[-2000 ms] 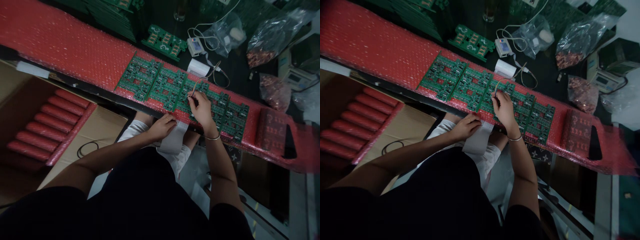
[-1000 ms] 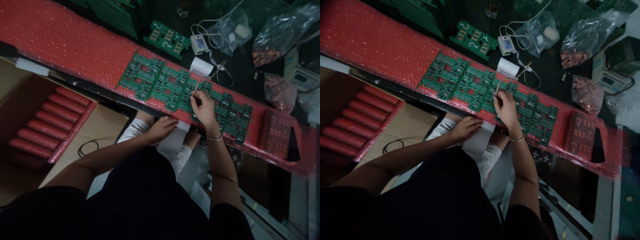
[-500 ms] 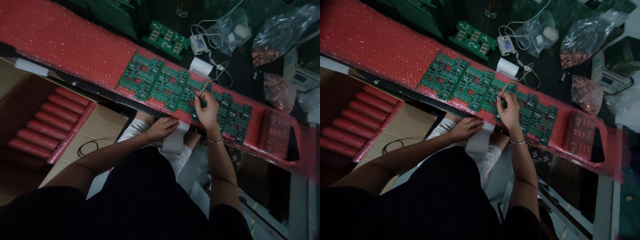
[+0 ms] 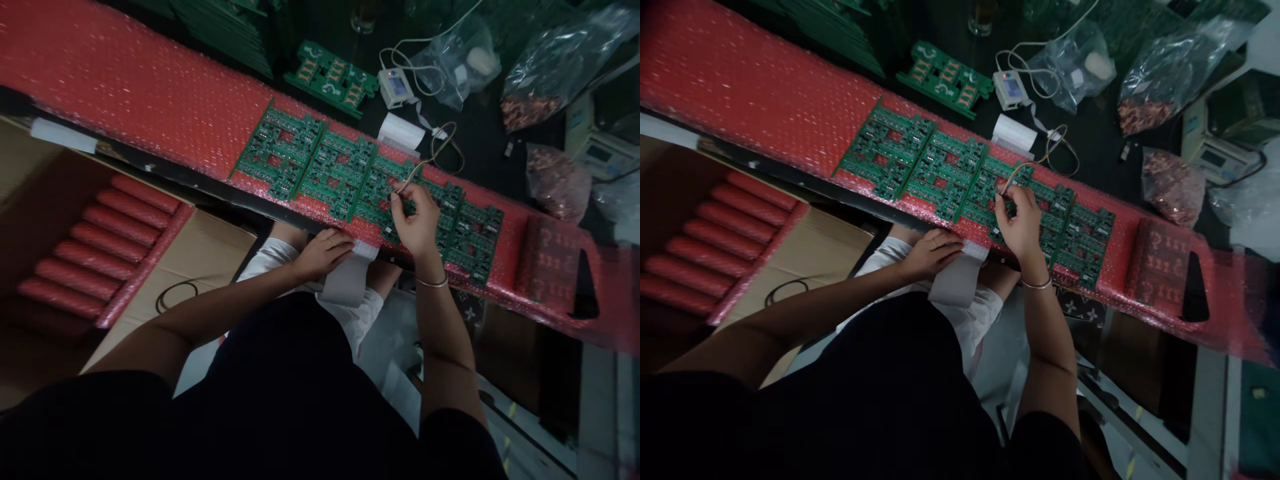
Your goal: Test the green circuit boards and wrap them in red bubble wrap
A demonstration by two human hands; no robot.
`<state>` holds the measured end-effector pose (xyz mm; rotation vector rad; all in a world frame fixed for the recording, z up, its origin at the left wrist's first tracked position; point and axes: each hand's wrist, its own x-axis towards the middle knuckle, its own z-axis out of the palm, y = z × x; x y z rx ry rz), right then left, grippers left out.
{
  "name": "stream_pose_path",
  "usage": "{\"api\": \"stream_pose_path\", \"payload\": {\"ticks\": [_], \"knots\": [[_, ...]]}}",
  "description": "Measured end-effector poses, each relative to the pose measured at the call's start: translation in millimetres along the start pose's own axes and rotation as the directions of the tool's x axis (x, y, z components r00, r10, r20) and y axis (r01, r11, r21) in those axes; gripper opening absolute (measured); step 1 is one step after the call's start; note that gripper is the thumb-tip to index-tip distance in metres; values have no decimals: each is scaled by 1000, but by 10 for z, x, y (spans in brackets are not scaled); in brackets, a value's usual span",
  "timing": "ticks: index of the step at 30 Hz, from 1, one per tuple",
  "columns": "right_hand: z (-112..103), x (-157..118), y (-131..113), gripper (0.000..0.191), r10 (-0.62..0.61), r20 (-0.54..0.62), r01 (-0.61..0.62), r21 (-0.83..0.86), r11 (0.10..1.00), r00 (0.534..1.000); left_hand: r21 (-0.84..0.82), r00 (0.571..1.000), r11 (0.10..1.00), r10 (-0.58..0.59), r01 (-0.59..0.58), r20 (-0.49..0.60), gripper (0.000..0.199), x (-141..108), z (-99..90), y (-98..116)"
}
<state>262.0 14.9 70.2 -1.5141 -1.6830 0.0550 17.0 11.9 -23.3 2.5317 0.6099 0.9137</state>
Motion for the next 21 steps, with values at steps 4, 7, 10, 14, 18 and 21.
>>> {"api": "stream_pose_path", "payload": {"ticks": [4,7,10,14,18,21], "knots": [[-13,-2,-2,17,8,16,-8,26,1000,1000,-40,999,999,-29,28,-30,18,38,-12,22],[-19,-2,-17,15,-5,7,5,6,1000,1000,-54,998,998,-14,11,-65,17,42,-26,42],[-5,6,-42,14,-27,7,27,5,1000,1000,-38,995,999,5,-9,-100,16,42,-35,58],[41,32,-56,16,-48,38,48,3,999,998,-28,997,1000,-13,11,-72,16,52,-53,70],[93,50,-48,16,-45,62,45,6,999,997,-24,994,999,41,-44,-101,18,50,-91,99],[116,51,-45,15,-53,70,52,6,999,996,-55,997,998,17,-21,-78,18,49,-167,161]]}}
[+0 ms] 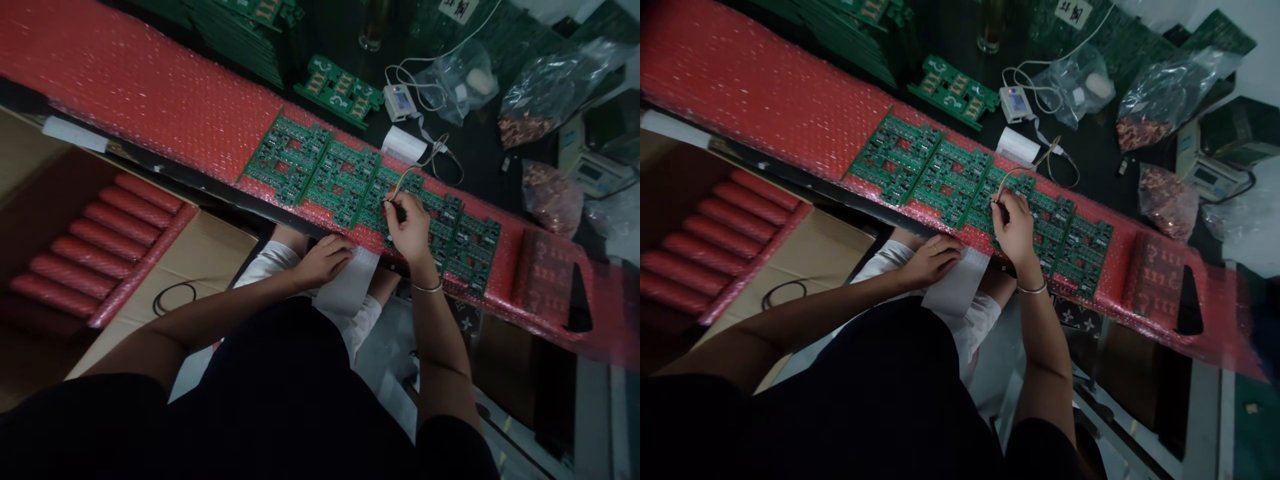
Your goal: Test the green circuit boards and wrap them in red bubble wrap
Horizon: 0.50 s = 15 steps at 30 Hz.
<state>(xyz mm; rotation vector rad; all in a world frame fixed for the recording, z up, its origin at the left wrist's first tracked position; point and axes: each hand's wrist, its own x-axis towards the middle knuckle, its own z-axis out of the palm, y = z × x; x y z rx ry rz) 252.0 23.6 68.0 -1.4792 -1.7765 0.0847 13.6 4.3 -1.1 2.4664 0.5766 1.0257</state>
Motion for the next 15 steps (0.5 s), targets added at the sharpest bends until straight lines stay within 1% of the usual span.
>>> {"api": "stream_pose_path", "payload": {"ticks": [2,5,7,9,10,12,15], "knots": [[4,0,-4,13,-12,-2,12,-4,1000,1000,-42,1000,999,-28,28,-1,16,51,-95,46],[0,5,-9,12,-39,1,39,-14,999,999,-139,994,988,-78,67,-76,13,269,-321,38],[-3,13,-7,12,-54,14,54,-30,998,998,-198,980,974,-143,115,-137,11,508,-494,-55],[-2,21,0,13,-61,27,63,-46,997,998,-246,966,955,-207,166,-153,12,788,-636,-212],[-1,24,4,13,-62,32,63,-53,997,998,-265,965,946,-227,186,-134,12,931,-683,-307],[4,24,11,13,-63,42,65,-60,996,997,-278,970,937,-236,213,-54,12,1200,-714,-504],[19,13,12,14,-49,57,53,-62,997,997,-237,978,953,-163,190,127,9,1537,-626,-759]]}}
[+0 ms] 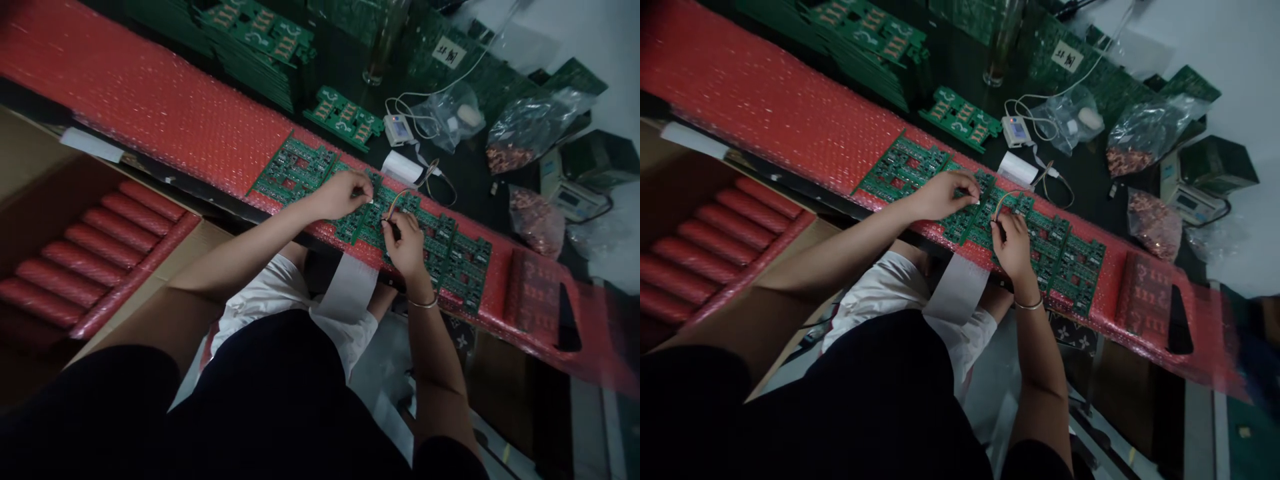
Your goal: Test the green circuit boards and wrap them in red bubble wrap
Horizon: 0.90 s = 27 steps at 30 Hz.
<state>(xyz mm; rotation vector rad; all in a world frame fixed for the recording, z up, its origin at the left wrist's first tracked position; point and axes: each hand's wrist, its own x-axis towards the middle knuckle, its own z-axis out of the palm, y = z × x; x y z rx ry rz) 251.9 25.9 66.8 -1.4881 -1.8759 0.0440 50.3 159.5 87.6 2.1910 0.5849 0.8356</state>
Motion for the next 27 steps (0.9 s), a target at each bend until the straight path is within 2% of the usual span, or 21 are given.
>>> {"api": "stream_pose_path", "payload": {"ticks": [3,7,12,23,27], "knots": [[25,-14,-4,15,45,-37,-44,14,999,998,58,980,996,54,-66,189,12,294,93,-131],[54,-22,0,18,108,-75,-105,36,994,991,151,938,977,94,-152,333,17,577,220,-202],[52,-25,-5,19,129,-59,-126,52,991,990,161,854,957,130,-240,503,22,804,313,-267],[58,-28,11,16,123,-61,-119,65,991,990,256,823,894,184,-367,537,15,856,385,-305],[58,-28,17,15,118,-58,-115,44,992,991,310,823,882,137,-355,552,14,864,393,-277]]}}
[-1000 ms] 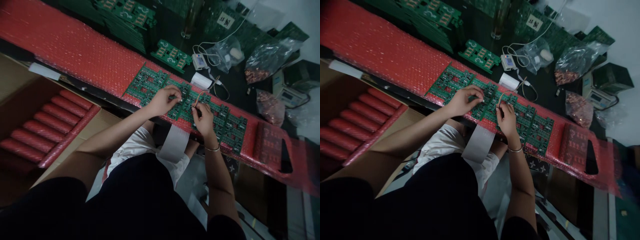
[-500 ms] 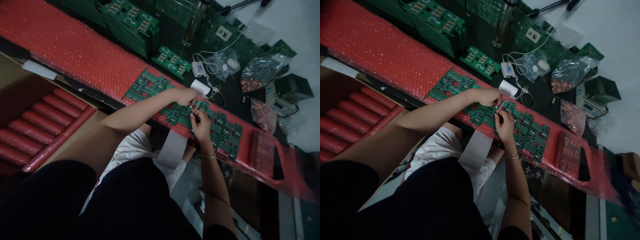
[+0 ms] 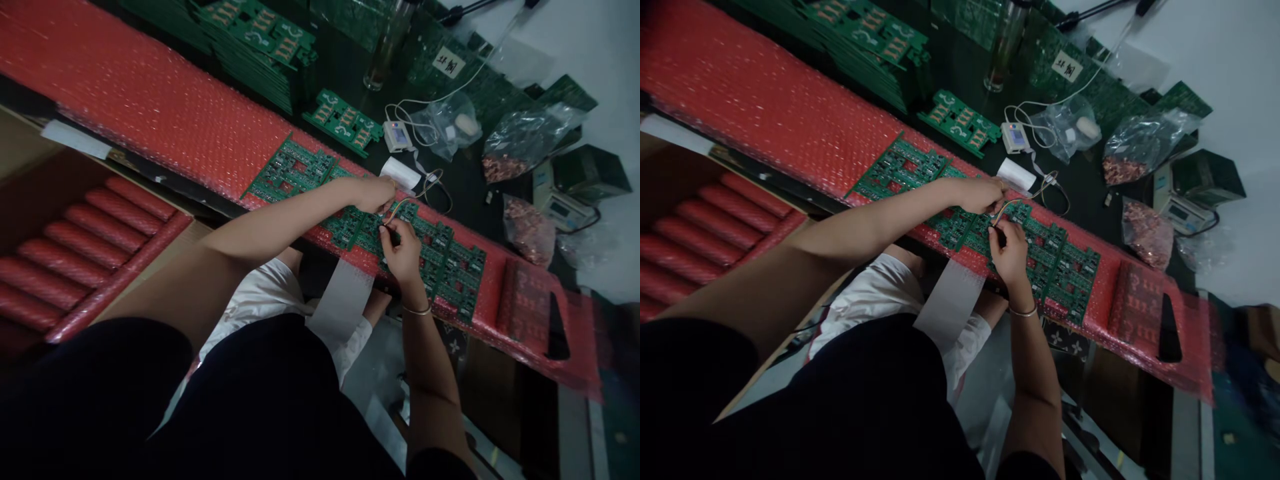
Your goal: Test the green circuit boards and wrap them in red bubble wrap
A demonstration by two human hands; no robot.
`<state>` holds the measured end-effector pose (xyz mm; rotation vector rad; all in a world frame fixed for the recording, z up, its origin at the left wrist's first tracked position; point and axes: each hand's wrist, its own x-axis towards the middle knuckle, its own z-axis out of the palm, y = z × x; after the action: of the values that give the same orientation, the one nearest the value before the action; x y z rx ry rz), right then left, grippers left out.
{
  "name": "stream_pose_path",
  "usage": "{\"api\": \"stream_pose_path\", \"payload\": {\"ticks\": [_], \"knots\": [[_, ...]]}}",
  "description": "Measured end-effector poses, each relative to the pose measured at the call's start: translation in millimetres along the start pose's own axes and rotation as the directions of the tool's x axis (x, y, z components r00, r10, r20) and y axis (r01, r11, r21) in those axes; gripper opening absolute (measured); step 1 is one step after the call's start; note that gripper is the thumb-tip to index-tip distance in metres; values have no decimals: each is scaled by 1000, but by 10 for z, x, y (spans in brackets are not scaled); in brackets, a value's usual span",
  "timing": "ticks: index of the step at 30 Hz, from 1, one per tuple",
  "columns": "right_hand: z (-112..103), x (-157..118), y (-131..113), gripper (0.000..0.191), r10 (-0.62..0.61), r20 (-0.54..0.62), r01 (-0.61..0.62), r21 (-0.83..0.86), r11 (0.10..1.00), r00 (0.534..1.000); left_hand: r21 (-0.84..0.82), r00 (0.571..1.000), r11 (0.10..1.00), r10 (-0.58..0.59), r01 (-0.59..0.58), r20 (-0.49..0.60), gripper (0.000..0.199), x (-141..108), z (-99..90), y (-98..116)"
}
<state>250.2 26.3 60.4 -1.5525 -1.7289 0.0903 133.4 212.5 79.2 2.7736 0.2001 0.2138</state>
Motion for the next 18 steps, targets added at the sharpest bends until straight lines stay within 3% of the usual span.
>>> {"api": "stream_pose_path", "payload": {"ticks": [7,13,15,18], "knots": [[13,10,12,16,-14,-4,14,15,1000,1000,-43,982,998,-52,45,-181,32,-350,-32,171],[-41,46,-13,19,8,42,-11,68,998,999,30,986,997,-72,77,-152,35,-675,27,317],[-94,73,-15,21,80,57,-88,141,986,995,5,973,997,-75,78,-220,40,-775,23,363],[-141,169,24,29,189,68,-200,283,938,980,-55,906,993,-121,108,-405,41,-1008,51,536]]}}
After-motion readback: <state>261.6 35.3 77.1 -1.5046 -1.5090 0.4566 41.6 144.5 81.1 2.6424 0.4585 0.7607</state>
